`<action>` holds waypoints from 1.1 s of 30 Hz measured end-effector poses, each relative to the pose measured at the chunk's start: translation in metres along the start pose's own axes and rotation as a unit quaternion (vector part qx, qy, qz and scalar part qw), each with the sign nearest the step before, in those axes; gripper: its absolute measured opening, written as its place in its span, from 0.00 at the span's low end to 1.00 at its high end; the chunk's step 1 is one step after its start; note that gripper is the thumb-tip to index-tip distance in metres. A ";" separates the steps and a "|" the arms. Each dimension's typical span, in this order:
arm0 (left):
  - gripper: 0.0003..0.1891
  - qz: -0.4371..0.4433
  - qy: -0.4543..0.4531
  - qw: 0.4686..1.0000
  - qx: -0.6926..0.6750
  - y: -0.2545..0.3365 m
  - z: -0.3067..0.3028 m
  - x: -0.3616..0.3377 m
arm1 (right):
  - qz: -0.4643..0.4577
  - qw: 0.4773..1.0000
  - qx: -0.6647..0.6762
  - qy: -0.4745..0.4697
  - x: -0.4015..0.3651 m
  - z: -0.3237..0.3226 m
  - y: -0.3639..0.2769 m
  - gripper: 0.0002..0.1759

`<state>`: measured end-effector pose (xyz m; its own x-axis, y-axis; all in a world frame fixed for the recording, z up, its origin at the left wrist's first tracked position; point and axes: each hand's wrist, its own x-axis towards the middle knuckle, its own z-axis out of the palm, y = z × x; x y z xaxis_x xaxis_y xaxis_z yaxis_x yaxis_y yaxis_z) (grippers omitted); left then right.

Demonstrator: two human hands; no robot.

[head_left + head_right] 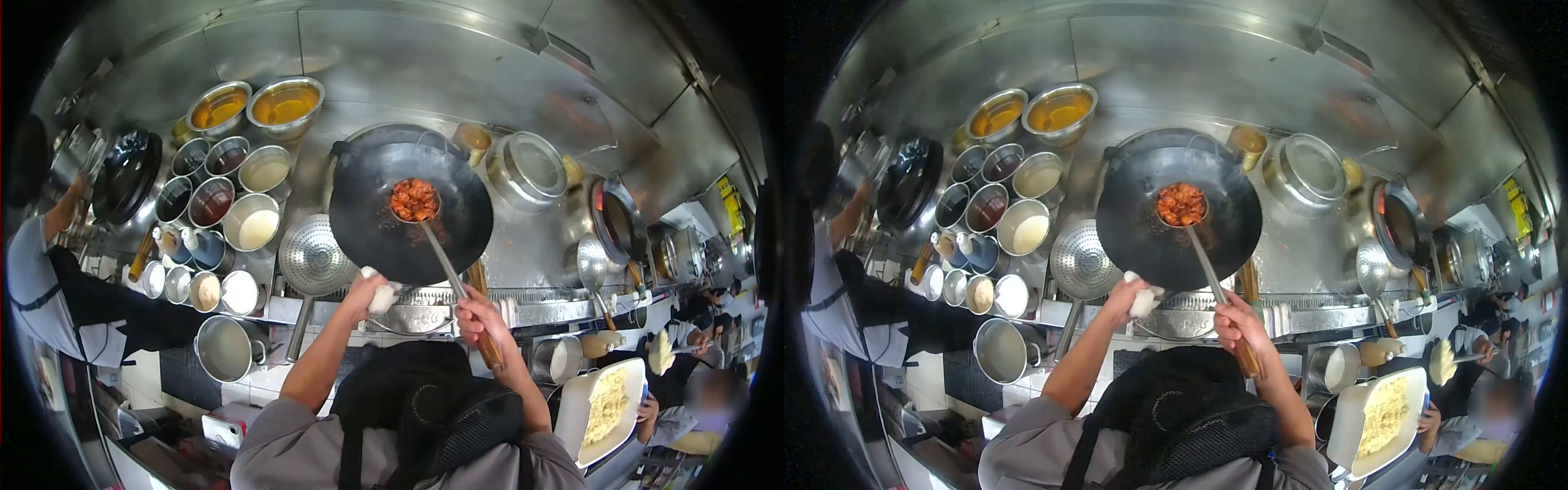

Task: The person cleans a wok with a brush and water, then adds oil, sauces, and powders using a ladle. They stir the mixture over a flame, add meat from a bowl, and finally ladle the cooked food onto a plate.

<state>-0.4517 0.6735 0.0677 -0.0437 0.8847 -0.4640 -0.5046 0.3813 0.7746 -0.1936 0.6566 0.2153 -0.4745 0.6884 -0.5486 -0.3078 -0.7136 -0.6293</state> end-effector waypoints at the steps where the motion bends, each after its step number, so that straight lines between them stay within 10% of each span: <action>1: 0.09 -0.042 -0.024 0.998 -0.040 0.005 0.005 -0.001 | -0.009 1.000 0.003 -0.003 -0.002 -0.005 0.000 0.20; 12: 0.09 0.000 -0.040 0.995 -0.097 -0.019 0.024 0.047 | -0.005 0.998 -0.020 0.055 -0.034 -0.001 -0.012 0.24; 16: 0.18 0.036 0.022 0.994 -0.099 -0.030 0.017 0.086 | -0.003 0.997 -0.068 0.024 -0.036 -0.009 -0.023 0.30; 18: 0.22 0.155 0.227 0.961 0.008 -0.065 -0.002 0.118 | -0.004 0.994 -0.106 0.014 -0.044 -0.004 -0.036 0.31; 22: 0.18 0.129 0.104 0.980 -0.110 -0.024 -0.042 -0.049 | 0.039 0.975 -0.204 -0.072 -0.049 -0.015 -0.070 0.31; 28: 0.16 0.158 0.248 0.951 -0.094 -0.108 -0.062 -0.208 | 0.172 0.874 -0.390 -0.232 -0.005 -0.007 -0.074 0.34; 32: 0.33 0.177 0.394 0.889 -0.152 -0.193 -0.015 -0.278 | 0.245 0.687 -0.482 -0.485 0.058 0.015 -0.039 0.34; 33: 0.37 0.155 0.455 0.862 -0.162 -0.212 0.001 -0.294 | 0.322 0.707 -0.448 -0.443 0.043 0.035 -0.027 0.32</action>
<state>-0.3307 0.3326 0.0403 -0.8027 0.2989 -0.5161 -0.5556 -0.0601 0.8293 -0.2346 0.7004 0.2281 -0.7300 -0.3757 -0.5709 0.6653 -0.1994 -0.7194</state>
